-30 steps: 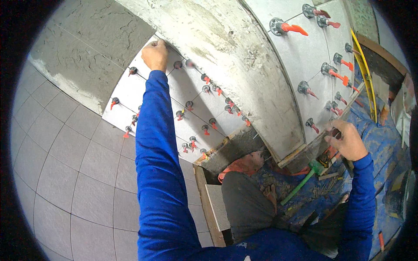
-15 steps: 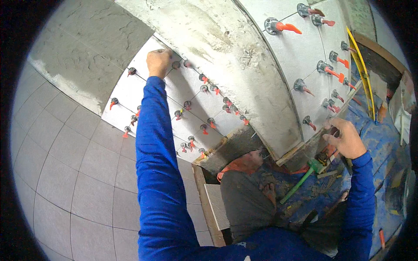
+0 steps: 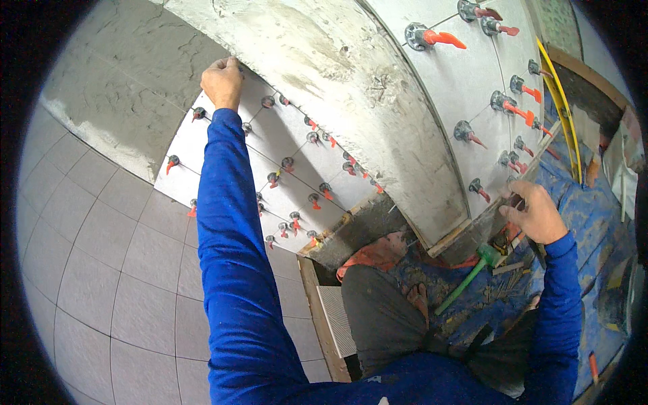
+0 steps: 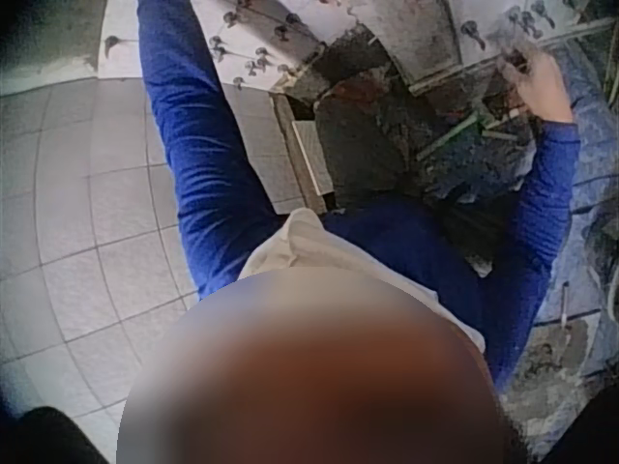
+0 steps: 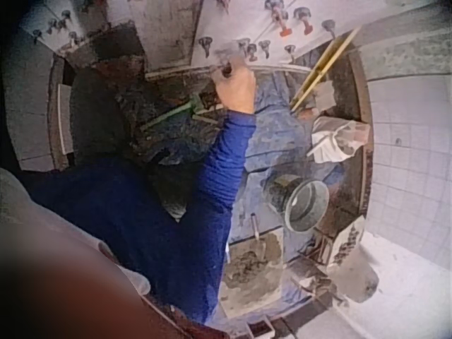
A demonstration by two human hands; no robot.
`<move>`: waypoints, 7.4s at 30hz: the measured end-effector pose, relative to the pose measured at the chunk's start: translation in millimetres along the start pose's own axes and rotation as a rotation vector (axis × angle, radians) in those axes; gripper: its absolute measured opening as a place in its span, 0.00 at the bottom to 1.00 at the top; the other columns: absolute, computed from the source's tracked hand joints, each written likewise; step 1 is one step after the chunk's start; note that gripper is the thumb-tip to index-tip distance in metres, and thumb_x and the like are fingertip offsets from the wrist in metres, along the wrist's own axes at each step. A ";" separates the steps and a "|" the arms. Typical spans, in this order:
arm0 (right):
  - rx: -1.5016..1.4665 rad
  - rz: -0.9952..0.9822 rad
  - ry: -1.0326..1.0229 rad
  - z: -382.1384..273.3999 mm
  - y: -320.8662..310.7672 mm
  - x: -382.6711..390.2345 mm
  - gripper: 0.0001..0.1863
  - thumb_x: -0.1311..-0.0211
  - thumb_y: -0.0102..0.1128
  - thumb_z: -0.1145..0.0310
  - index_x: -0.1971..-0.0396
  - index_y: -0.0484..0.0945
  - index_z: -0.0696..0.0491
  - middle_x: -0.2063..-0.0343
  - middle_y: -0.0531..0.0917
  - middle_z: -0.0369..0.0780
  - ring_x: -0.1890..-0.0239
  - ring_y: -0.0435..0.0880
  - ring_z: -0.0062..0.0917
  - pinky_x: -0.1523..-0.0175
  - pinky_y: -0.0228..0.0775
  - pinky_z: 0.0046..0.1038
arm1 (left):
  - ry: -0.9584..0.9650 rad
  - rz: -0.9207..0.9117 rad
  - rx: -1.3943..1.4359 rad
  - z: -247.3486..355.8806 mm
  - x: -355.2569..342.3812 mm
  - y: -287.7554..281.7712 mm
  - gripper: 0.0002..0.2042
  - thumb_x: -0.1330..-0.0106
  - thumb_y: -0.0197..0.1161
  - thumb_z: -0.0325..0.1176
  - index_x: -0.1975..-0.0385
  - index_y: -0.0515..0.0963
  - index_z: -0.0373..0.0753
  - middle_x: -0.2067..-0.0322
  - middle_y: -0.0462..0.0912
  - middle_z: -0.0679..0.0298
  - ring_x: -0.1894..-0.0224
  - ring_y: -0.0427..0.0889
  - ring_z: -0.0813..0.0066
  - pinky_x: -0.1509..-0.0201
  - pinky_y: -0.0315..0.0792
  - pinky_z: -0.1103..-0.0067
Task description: The person installs white tiles on a wall using tile leveling clips and spacers, then applies grout to the joints with a grout float. They wipe excess grout from the tile surface and clean the tools in a bucket of water.
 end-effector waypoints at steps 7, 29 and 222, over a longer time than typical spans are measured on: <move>0.054 0.048 -0.055 1.4 0.1 -0.5 0.16 0.49 0.71 0.70 0.61 0.82 0.59 0.65 0.84 0.53 0.61 0.84 0.50 0.54 0.76 0.40 | -0.039 0.017 0.021 -5.6 8.7 10.6 0.15 0.40 0.67 0.40 0.62 0.89 0.36 0.70 0.89 0.49 0.64 0.90 0.56 0.51 0.80 0.68; 0.066 0.004 -0.002 5.6 0.2 3.4 0.16 0.45 0.68 0.66 0.59 0.81 0.59 0.65 0.84 0.53 0.61 0.84 0.49 0.53 0.75 0.41 | -0.008 -1.229 0.376 22.5 366.7 6.0 0.05 0.34 0.63 0.26 0.67 0.86 0.35 0.75 0.85 0.63 0.74 0.81 0.78 0.67 0.76 0.75; 0.153 -0.141 0.045 17.9 23.9 3.4 0.20 0.48 0.71 0.68 0.54 0.82 0.57 0.67 0.85 0.53 0.66 0.87 0.47 0.57 0.77 0.42 | -0.078 -1.296 0.741 49.9 444.0 -20.6 0.09 0.39 0.69 0.33 0.62 0.88 0.38 0.65 0.88 0.57 0.60 0.87 0.60 0.52 0.79 0.69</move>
Point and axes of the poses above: each hand's wrist, its own x-axis away from the middle knuckle, its own y-axis out of the palm, z = x × y, the point moved 5 cm from there along -x, towards the middle knuckle
